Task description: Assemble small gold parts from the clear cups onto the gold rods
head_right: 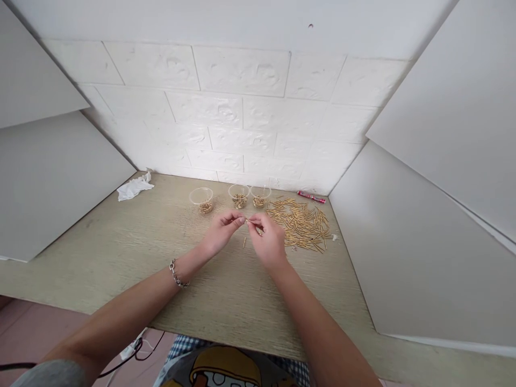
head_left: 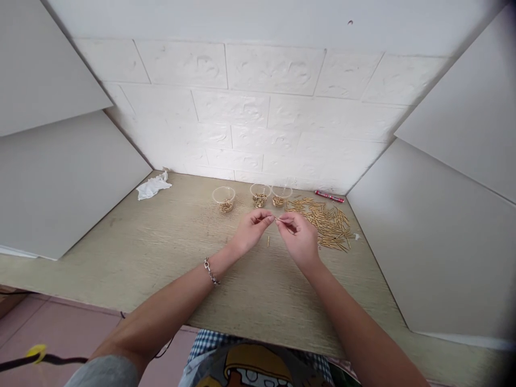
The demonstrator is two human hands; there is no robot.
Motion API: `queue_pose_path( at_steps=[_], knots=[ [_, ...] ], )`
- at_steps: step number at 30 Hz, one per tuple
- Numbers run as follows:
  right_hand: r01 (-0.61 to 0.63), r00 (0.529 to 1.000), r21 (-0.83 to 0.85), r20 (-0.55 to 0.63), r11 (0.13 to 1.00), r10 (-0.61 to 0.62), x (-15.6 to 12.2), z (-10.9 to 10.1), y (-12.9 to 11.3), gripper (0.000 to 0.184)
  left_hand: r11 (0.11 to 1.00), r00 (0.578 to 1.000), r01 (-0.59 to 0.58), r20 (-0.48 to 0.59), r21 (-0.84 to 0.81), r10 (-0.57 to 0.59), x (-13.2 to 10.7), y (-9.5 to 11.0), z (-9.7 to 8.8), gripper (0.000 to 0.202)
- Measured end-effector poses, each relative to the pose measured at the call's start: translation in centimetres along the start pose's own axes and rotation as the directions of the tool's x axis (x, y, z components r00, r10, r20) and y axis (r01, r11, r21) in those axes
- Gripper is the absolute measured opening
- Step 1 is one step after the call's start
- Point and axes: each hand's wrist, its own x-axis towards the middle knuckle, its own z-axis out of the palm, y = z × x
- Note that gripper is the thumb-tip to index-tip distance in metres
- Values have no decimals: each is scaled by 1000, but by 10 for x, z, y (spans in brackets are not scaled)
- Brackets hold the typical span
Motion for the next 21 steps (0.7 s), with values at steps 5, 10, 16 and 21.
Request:
queue_pose_path(
  at_steps=[5,10,16,21],
  knots=[
    [179,984,-166,21,970,-178,0,-3,1,11,996,998,50,36,-77,-47,1,2,-1,20],
    [283,959,-274,72,919,-274,0,-7,-2,13,981,989,140,75,-135,-131,2,3,-2,19],
    [234,971,-250,21,940,-236,-2,-3,1,10,952,968,242,114,-187,-224,2,0,-3,19],
    [275,959,-299,15,914,-283,-3,-3,0,11,987,990,127,70,-102,-120,1,5,-1,19]
  ],
)
